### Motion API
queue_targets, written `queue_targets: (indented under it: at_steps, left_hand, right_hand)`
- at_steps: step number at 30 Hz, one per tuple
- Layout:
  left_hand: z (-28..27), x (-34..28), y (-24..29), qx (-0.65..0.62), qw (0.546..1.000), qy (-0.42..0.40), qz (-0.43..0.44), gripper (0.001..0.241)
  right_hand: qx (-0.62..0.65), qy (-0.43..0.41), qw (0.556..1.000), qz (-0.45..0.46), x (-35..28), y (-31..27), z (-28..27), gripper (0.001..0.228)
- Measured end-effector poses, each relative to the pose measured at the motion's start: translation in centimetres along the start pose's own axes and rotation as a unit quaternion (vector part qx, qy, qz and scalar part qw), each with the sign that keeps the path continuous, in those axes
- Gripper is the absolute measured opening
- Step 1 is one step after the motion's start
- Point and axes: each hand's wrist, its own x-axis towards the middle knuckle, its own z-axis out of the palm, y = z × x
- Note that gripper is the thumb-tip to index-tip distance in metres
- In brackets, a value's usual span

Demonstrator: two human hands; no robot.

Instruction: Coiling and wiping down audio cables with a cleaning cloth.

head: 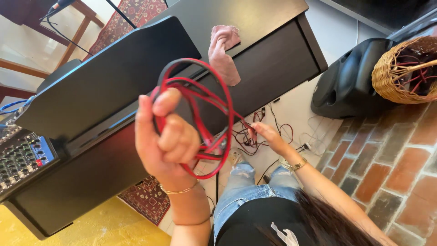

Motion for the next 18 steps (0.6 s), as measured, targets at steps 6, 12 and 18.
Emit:
queue_targets:
  at_steps: [6,12,18]
  left_hand:
    - [-2.8,1.1,-1.5,0.176,0.971,0.067,0.148,0.037]
    - [-6.7,3.2,-4.5,0.528,0.812,0.136,0.208,0.032]
    - [-8.3,3.0,-9.2,0.686,0.726,0.026,0.045,0.033]
  right_hand:
    - [0.048,0.123,0.990,0.040,-1.5,0.6,0.1,0.021]
    - [-0.330,0.036,0.933,-0.140,-4.1,-14.0,1.8,0.010]
    - [-0.334,-0.019,0.908,-0.250,-5.4,-19.8,3.2,0.019]
